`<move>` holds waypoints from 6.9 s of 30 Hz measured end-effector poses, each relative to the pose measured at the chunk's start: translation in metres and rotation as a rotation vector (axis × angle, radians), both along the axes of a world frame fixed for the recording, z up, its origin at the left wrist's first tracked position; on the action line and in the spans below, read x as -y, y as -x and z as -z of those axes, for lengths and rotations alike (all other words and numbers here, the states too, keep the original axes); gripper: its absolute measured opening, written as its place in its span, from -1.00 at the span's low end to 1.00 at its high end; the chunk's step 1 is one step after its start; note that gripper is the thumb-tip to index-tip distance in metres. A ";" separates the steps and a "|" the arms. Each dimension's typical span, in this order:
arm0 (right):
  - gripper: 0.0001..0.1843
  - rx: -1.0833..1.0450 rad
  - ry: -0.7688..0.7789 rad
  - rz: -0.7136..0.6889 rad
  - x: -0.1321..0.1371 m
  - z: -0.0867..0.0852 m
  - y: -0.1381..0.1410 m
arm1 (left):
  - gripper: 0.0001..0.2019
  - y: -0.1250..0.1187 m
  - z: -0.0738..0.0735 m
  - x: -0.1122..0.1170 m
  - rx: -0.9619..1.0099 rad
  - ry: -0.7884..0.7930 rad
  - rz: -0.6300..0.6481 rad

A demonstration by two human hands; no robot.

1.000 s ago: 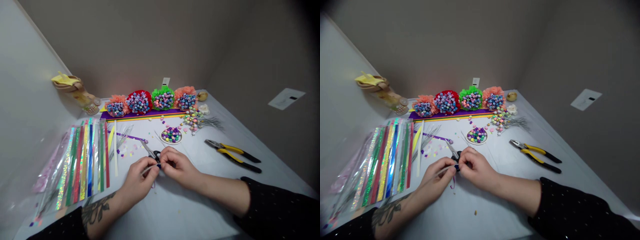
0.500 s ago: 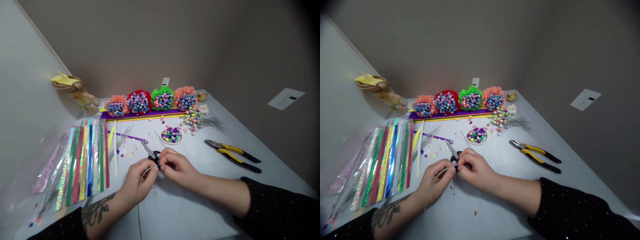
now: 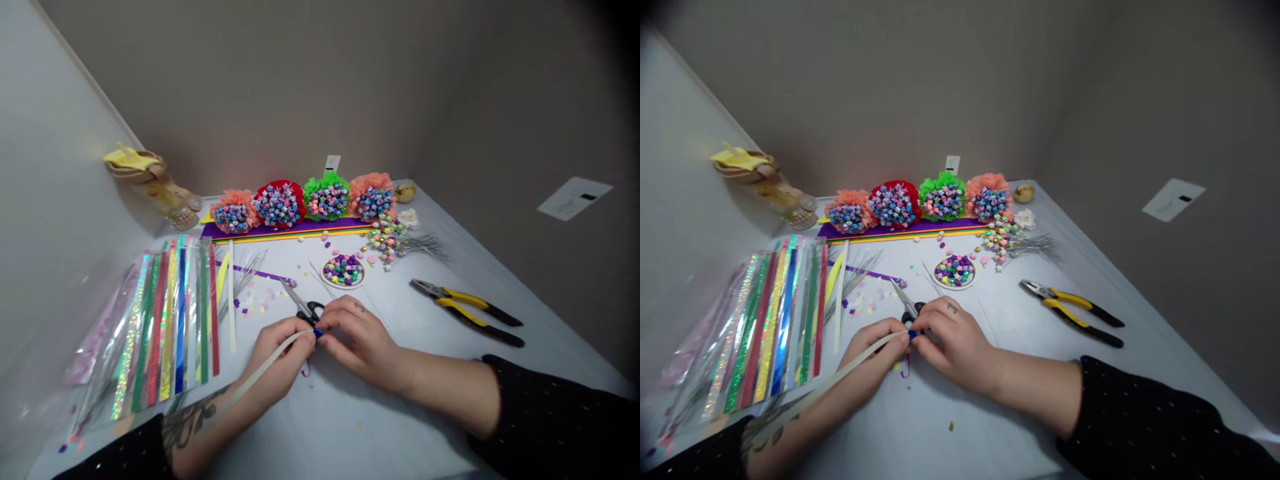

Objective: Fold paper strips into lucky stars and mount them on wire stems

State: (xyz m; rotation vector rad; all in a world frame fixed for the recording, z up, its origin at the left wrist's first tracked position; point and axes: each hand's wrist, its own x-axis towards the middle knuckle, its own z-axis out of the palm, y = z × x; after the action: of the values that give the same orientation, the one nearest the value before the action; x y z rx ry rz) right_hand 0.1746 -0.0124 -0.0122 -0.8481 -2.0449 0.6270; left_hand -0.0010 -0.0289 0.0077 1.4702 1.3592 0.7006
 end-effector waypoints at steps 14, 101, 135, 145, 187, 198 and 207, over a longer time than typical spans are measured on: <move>-0.91 -0.071 0.298 -0.010 -0.003 -0.005 0.003 | -0.79 0.002 0.005 0.001 -0.093 -0.270 0.057; -0.85 -0.034 0.455 -0.058 -0.007 -0.005 0.003 | -0.77 0.003 0.007 0.003 -0.078 -0.140 0.054; -0.86 -0.080 0.422 -0.091 -0.007 -0.006 0.003 | -0.80 0.003 0.015 0.001 -0.011 -0.189 0.152; -0.85 -0.073 0.421 -0.068 -0.005 -0.006 0.005 | -0.81 0.002 0.013 0.001 -0.083 -0.201 0.156; -0.86 -0.036 0.595 -0.029 -0.004 -0.007 0.005 | -0.87 0.005 0.015 -0.002 -0.097 -0.658 0.024; -0.84 0.077 0.398 -0.068 -0.003 -0.005 0.005 | -0.90 0.003 0.014 0.000 -0.126 -0.329 0.038; -0.88 -0.007 0.358 -0.012 -0.003 -0.010 0.001 | -0.88 0.002 0.011 0.000 -0.123 -0.318 0.057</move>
State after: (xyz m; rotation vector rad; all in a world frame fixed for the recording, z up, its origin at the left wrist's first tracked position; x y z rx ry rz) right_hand 0.1735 -0.0094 -0.0024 -1.0346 -1.9610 1.0215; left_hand -0.0033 -0.0287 -0.0029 1.8218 1.3352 0.8293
